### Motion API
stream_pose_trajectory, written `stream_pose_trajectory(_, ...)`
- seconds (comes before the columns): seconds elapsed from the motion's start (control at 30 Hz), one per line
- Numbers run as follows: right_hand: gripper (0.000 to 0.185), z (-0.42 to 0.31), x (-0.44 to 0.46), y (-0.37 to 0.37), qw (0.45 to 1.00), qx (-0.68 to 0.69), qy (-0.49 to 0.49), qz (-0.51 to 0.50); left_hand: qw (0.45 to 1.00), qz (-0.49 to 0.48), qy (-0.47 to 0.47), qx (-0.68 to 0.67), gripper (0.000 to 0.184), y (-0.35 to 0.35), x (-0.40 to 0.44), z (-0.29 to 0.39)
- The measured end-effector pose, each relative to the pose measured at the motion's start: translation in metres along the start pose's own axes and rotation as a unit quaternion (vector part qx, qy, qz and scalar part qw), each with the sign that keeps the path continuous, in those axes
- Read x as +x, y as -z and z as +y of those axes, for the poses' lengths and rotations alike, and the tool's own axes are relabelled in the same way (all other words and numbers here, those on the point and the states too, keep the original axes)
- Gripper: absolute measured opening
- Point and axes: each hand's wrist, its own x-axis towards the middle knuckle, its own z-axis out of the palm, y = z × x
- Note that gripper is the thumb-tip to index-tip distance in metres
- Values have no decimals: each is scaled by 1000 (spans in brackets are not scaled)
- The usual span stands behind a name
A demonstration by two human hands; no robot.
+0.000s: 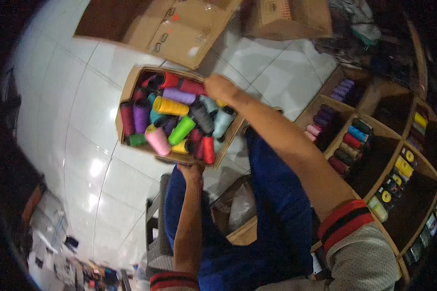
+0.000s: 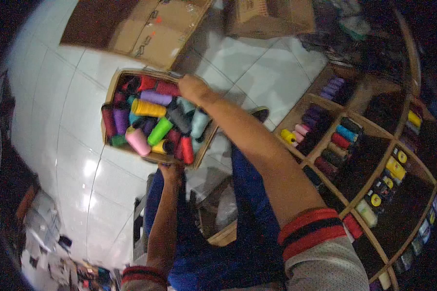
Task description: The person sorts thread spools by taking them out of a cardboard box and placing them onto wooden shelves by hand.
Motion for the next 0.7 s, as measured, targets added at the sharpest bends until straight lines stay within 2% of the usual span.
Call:
stream_pose_trajectory(0.03, 25, -3, -1, -2, 999, -38, -10, -1, 990, -43, 95, -97, 39, -1, 11, -9)
stream_pose_trajectory(0.07, 21, -7, 0, -3, 997, -71, -7, 9, 986, -40, 119, -113, 37, -7, 20, -15)
stream_pose_trajectory(0.1, 18, -5, 21, 4, 996, -8, 80, 44, 993, 58, 89, -58, 35, -14, 13, 21)
stream_pose_trajectory(0.13, 16, 17, 39, -1, 986, -7, 117, 116, 991, 74, 95, -60, 33, -43, 25, 23)
stream_pose_trajectory(0.17, 16, 48, 38, 8, 986, -24, 107, 128, 992, 72, 84, -56, 34, -95, 26, 20)
stream_pose_trajectory(0.2, 16, 76, -27, 26, 995, -65, 44, 61, 971, 19, 180, -154, 37, -143, -45, 3)
stream_pose_trajectory(0.23, 16, 124, -87, 73, 988, -149, -24, 14, 923, -57, 263, -277, 40, -225, -98, -16)
stream_pose_trajectory(0.3, 19, 114, -63, 88, 983, -183, 26, -13, 927, -43, 242, -284, 14, -249, -93, -9)
stream_pose_trajectory(0.33, 20, 114, -50, 95, 983, -178, 34, -24, 985, -133, 93, -54, 16, -250, -76, -53)
stream_pose_trajectory(0.4, 21, 127, -14, 98, 988, -141, 65, 2, 977, -179, 81, -85, 20, -263, -36, -73)
stream_pose_trajectory(0.43, 21, 143, -6, 103, 988, -135, 66, 23, 939, -155, 183, -246, 21, -307, -31, -55)
stream_pose_trajectory(0.47, 20, 161, -1, 116, 985, -152, 82, 22, 870, -99, 275, -397, 23, -351, -25, -39)
stream_pose_trajectory(0.5, 21, 167, -3, 137, 979, -185, 83, 15, 844, -41, 340, -412, 25, -379, -21, -39)
stream_pose_trajectory(0.53, 22, 182, 3, 140, 980, -175, 91, 27, 919, -115, 221, -304, 25, -400, -20, -42)
stream_pose_trajectory(0.57, 22, 209, 14, 146, 980, -170, 97, 42, 960, -191, 93, -185, 25, -427, -15, -47)
stream_pose_trajectory(0.6, 22, 236, 19, 156, 978, -185, 79, 49, 963, -255, 1, -87, 26, -452, -5, -55)
stream_pose_trajectory(0.63, 22, 261, 21, 166, 977, -201, 53, 54, 949, -298, -101, 1, 28, -478, 6, -63)
stream_pose_trajectory(0.67, 23, 276, 10, 175, 973, -221, 21, 62, 926, -337, -162, 55, 30, -486, 15, -90)
stream_pose_trajectory(0.7, 22, 293, 5, 183, 977, -189, -22, 101, 926, -376, -19, -10, 32, -494, 17, -59)
